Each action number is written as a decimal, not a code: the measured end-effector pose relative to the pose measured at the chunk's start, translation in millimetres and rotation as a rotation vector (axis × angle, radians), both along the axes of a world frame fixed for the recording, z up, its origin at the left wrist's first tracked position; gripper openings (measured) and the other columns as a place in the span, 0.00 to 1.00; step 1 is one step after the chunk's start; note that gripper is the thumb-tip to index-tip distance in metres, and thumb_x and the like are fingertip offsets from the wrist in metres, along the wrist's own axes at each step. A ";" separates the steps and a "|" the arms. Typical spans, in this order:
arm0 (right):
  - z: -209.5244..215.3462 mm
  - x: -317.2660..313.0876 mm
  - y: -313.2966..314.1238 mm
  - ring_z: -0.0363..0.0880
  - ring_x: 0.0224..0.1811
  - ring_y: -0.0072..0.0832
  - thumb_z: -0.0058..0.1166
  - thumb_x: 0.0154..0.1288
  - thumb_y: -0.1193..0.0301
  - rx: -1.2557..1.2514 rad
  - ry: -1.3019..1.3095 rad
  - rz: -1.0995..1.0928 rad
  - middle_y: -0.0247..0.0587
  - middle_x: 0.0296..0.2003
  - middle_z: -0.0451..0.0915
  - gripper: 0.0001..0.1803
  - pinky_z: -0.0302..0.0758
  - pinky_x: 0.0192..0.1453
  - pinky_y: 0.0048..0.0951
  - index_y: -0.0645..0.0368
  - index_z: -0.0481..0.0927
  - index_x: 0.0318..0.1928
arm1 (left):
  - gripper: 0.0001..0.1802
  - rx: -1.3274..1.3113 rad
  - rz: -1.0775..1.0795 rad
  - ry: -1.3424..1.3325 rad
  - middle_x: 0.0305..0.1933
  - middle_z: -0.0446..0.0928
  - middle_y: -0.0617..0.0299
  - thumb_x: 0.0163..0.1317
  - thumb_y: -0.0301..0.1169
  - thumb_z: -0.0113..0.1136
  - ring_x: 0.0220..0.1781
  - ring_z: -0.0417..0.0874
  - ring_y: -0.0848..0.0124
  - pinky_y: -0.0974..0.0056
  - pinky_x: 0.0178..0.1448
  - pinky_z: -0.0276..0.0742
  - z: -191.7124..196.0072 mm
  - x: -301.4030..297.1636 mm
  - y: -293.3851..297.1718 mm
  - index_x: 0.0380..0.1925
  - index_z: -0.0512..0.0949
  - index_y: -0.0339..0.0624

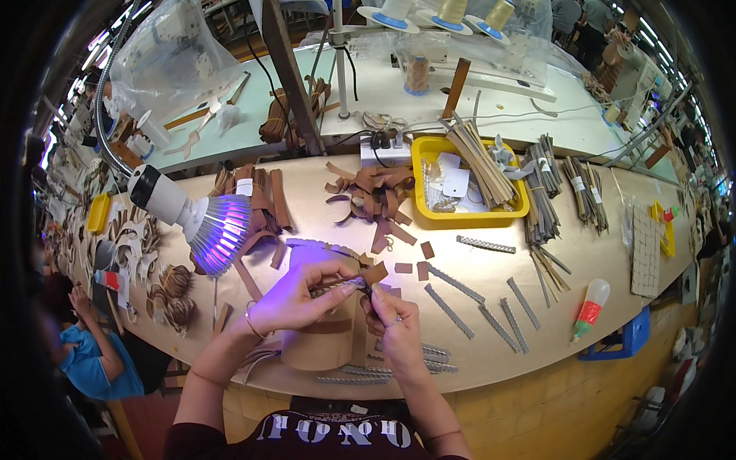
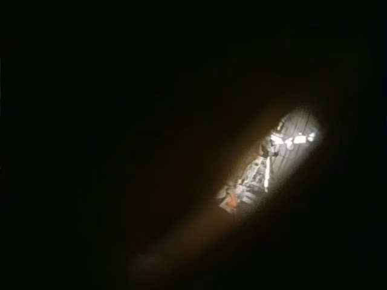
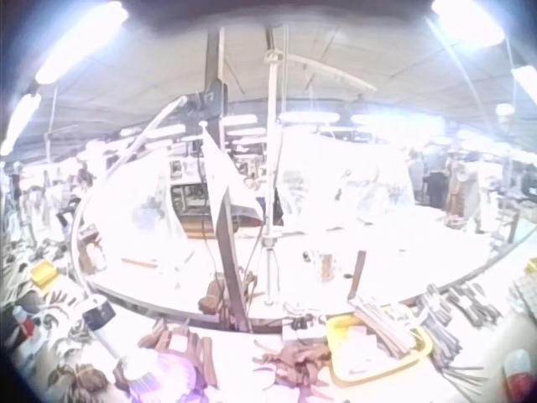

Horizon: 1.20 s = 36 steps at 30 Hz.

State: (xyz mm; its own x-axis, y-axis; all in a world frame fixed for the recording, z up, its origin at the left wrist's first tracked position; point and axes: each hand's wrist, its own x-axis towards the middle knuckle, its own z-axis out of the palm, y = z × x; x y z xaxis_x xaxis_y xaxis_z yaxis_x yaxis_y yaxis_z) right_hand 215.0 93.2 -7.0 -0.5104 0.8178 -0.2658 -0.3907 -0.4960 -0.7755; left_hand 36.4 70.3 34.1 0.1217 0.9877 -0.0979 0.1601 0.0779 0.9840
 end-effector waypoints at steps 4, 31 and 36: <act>1.3 0.2 -1.4 0.54 0.19 0.10 0.49 0.74 0.63 0.019 -0.010 -0.016 0.25 0.21 0.67 0.20 0.48 0.22 0.17 0.61 0.76 0.25 | 0.12 -0.171 0.006 -0.058 0.37 0.77 0.67 0.68 0.31 0.55 0.39 0.73 0.82 0.72 0.44 0.69 6.8 0.9 -2.1 0.47 0.76 0.36; -14.2 -2.1 4.6 0.56 0.18 0.09 0.53 0.71 0.61 -0.059 0.051 -0.063 0.24 0.22 0.66 0.15 0.50 0.20 0.15 0.58 0.75 0.49 | 0.16 -0.225 -0.155 0.063 0.25 0.73 0.69 0.73 0.38 0.48 0.22 0.71 0.82 0.73 0.27 0.66 16.3 -14.7 13.0 0.49 0.76 0.38; -7.0 -18.8 15.2 0.66 0.25 0.09 0.60 0.67 0.65 0.190 -0.256 0.121 0.24 0.25 0.72 0.15 0.61 0.27 0.14 0.59 0.76 0.49 | 0.17 -0.042 -0.191 0.287 0.28 0.74 0.65 0.71 0.34 0.50 0.23 0.72 0.78 0.70 0.29 0.68 17.1 -40.5 -6.5 0.56 0.74 0.40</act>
State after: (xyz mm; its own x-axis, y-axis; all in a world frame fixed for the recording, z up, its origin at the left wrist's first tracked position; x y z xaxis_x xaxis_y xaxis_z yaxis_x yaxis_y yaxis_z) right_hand 196.1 108.4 -14.0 -0.5430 0.8028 -0.2463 -0.1188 -0.3638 -0.9239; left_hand -4.2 63.8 51.2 0.2659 0.9441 -0.1951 0.4458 0.0590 0.8932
